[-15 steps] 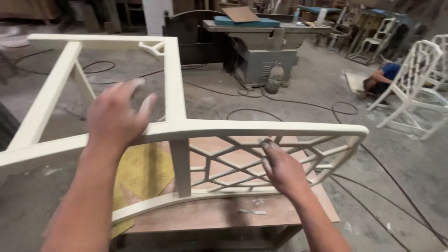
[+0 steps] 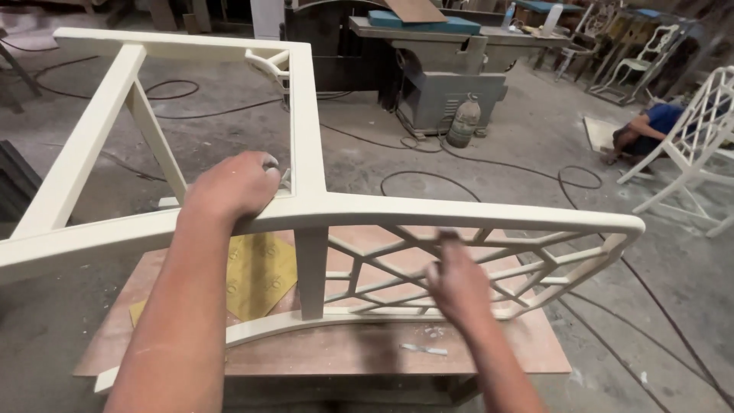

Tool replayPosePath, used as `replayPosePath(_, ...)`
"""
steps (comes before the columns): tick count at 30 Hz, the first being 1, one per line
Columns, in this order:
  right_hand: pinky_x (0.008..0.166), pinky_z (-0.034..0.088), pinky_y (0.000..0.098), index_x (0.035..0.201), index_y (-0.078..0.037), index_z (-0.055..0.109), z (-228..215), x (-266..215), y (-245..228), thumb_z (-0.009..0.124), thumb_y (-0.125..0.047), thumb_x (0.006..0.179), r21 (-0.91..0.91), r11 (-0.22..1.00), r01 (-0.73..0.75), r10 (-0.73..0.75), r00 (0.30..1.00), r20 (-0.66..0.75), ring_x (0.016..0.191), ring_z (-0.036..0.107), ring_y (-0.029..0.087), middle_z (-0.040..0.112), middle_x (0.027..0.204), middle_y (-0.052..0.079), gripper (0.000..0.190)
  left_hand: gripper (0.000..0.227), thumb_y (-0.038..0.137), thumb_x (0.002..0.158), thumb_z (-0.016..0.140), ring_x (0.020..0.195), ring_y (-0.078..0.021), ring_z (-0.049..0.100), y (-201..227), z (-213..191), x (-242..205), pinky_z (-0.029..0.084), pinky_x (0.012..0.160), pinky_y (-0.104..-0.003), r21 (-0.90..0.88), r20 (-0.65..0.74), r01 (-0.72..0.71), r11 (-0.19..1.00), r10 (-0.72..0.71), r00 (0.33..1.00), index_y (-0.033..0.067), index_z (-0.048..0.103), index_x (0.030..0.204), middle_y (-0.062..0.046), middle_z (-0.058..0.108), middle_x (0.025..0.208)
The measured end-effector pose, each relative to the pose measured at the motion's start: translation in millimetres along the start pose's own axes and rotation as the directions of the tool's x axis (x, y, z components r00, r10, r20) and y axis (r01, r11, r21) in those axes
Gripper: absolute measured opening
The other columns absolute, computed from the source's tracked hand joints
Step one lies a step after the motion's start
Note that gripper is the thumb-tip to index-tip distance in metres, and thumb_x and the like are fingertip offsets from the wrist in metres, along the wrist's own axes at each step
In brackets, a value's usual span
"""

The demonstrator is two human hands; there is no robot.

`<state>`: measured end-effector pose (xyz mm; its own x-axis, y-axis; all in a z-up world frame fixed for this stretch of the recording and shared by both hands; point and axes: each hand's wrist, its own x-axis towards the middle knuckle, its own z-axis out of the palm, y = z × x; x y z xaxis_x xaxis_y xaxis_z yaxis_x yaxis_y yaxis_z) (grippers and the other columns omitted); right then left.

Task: The person sands the frame of a white wooden chair using a sanding block, focusing on the lattice backrest and curved edges. The person repositions the chair to access different sections and continues sanding until the end of the clip.

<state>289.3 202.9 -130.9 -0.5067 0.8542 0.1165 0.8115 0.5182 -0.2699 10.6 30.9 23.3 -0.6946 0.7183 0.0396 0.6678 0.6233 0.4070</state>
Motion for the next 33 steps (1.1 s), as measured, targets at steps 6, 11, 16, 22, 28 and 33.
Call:
replayPosePath(6,0.090,0.058,0.0508,0.157,-0.022,0.039,19,-14,16,0.051,-0.031,0.094,0.052,0.991,0.121,-0.101,0.953,-0.286,0.135,0.054,0.033,0.044,0.158,0.009,0.065,0.052,0.037,0.101,0.044,0.130,-0.0393,0.060,8,-10,-12,0.043,0.109,-0.060,-0.005,0.052,0.010,1.000,-0.009,0.999,0.0153,0.063,0.144,-0.018,0.068,0.135)
replayPosePath(11,0.088,0.057,0.0516,0.154,-0.015,0.039,63,-14,-5,0.050,-0.028,0.100,0.121,0.966,0.229,-0.155,0.886,-0.438,0.129,0.054,0.036,0.045,0.153,0.017,0.058,0.053,0.038,0.100,0.043,0.133,-0.0402,0.059,13,-12,-14,0.041,0.112,-0.060,0.026,0.072,-0.001,1.000,-0.001,0.997,0.0155,0.064,0.143,-0.019,0.067,0.137)
replayPosePath(16,0.085,0.056,0.0417,0.112,-0.024,0.067,46,-30,47,0.054,-0.041,0.100,0.021,0.983,0.184,-0.168,0.934,-0.317,0.105,0.065,0.026,0.064,0.101,0.003,0.024,0.054,0.041,0.098,0.042,0.134,-0.0414,0.058,11,-11,-13,0.041,0.112,-0.060,0.026,0.059,-0.017,1.000,0.016,0.998,0.0183,0.065,0.142,-0.017,0.067,0.138)
replayPosePath(22,0.061,0.063,0.0237,0.156,-0.014,0.034,44,-87,1,0.044,-0.003,0.092,0.740,0.614,0.274,-0.167,0.962,-0.218,0.154,0.032,0.025,0.030,0.169,0.006,0.065,0.047,0.041,0.100,0.034,0.121,-0.0359,0.061,19,-17,-16,0.046,0.100,-0.056,0.067,0.128,0.087,0.994,-0.095,0.987,0.0226,0.064,0.131,-0.009,0.065,0.136)
replayPosePath(28,0.128,0.011,0.0361,0.160,-0.018,0.029,108,-26,-31,0.041,-0.014,0.100,0.663,0.740,0.114,-0.100,0.993,-0.059,0.157,0.019,0.018,0.025,0.170,0.003,0.062,0.048,0.044,0.100,0.035,0.120,-0.0360,0.061,22,-16,-17,0.047,0.096,-0.055,0.088,0.110,0.096,0.991,-0.105,0.988,0.0240,0.063,0.133,-0.010,0.067,0.133)
replayPosePath(33,0.063,0.072,0.0346,0.143,0.001,0.048,71,-31,-82,0.041,-0.021,0.090,0.752,0.647,0.126,-0.115,0.991,-0.068,0.108,0.062,0.031,0.055,0.135,0.016,0.058,0.044,0.041,0.098,0.036,0.118,-0.0361,0.060,21,-15,-17,0.046,0.096,-0.056,0.066,0.085,0.087,0.994,-0.092,0.992,0.0197,0.067,0.120,-0.008,0.067,0.131)
